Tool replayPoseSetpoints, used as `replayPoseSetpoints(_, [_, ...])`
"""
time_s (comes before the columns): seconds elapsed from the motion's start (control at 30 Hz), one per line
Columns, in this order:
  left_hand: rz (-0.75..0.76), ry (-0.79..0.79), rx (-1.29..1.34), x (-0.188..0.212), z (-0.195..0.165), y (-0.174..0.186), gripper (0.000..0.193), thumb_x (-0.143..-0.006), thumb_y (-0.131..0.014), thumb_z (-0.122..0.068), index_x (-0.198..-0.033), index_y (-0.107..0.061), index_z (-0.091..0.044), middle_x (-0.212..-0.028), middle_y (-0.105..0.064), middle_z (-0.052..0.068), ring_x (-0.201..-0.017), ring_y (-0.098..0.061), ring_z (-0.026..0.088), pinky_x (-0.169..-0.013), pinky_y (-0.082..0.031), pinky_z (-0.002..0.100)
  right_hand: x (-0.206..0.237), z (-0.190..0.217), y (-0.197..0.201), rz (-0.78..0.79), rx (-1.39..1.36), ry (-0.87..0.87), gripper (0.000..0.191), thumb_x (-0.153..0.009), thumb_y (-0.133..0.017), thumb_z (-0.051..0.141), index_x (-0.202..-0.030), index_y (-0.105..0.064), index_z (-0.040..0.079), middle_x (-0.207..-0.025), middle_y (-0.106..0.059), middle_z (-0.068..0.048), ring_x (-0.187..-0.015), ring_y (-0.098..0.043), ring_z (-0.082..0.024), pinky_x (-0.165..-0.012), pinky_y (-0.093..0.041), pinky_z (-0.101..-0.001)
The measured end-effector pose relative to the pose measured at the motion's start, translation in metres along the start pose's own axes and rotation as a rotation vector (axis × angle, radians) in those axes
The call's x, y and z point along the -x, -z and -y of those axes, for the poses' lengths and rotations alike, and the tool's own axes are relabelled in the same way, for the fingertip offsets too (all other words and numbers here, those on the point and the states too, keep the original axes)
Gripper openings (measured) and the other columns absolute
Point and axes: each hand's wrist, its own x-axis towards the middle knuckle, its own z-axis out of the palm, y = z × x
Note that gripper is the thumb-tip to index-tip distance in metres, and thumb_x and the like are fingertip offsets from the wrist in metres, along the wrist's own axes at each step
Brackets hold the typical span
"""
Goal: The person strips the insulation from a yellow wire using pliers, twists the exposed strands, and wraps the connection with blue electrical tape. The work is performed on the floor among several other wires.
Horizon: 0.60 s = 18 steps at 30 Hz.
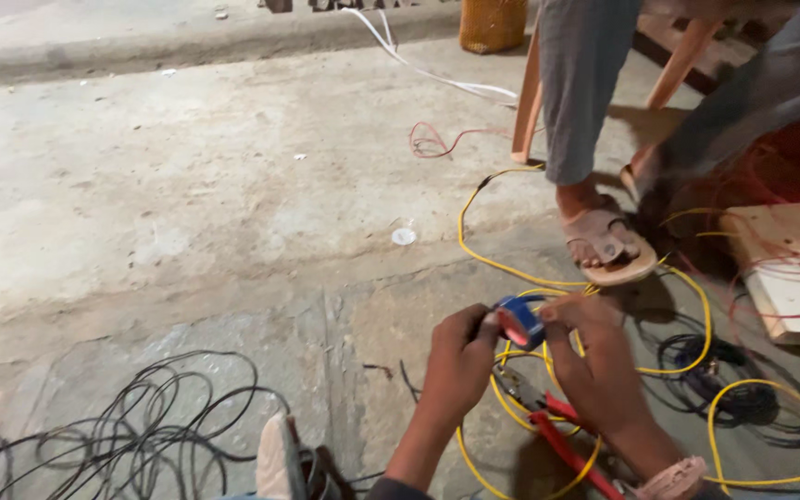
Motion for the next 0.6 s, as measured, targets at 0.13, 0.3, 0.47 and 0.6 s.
replayPoseSetpoints(0.13, [-0.021,-0.087,-0.136,0.000,-0.014,0.007,0.015,-0.091,-0.058,-0.009,-0.088,-0.070,0.001,-0.075,-0.068,0.021,-0.064,-0.067,0.033,-0.061,-0.051,0.039,0.003,0.007,-0.005,0.115,-0.201,-0.206,0.017,-0.094,-0.064,0.019,-0.096,-0.069,0.004,-0.092,-0.066,-0.008,-0.084,-0.063,-0.023,-0.075,-0.049,-0.0324])
replayPoseSetpoints(0.3, [-0.034,-0.144,-0.202,0.001,-0.024,0.017,0.012,-0.082,-0.060,-0.002,-0.087,-0.071,0.002,-0.076,-0.066,0.024,-0.064,-0.066,0.037,-0.061,-0.050,0.041,0.007,-0.002,-0.010,0.101,-0.016,-0.251,0.025,-0.080,-0.082,0.022,-0.093,-0.075,0.002,-0.085,-0.068,-0.007,-0.077,-0.060,-0.019,-0.070,-0.049,-0.0318])
replayPoseSetpoints(0.47, [-0.065,-0.222,-0.449,0.004,-0.032,0.026,0.017,-0.066,-0.062,-0.002,-0.081,-0.070,-0.004,-0.079,-0.070,0.014,-0.074,-0.068,0.036,-0.069,-0.054,0.044,0.001,-0.006,0.004,0.305,-0.841,-0.674,0.028,-0.086,-0.075,0.009,-0.108,-0.078,-0.008,-0.099,-0.075,-0.015,-0.093,-0.065,-0.018,-0.086,-0.050,-0.0323])
replayPoseSetpoints(0.6, [0.004,-0.454,-0.604,0.010,-0.032,0.017,0.031,-0.059,-0.068,-0.005,-0.090,-0.069,-0.007,-0.090,-0.071,0.011,-0.088,-0.067,0.034,-0.075,-0.053,0.045,-0.016,0.006,0.026,0.326,-1.014,-0.541,0.047,-0.079,-0.072,0.003,-0.125,-0.070,-0.004,-0.115,-0.075,-0.011,-0.108,-0.069,-0.019,-0.103,-0.048,-0.0350])
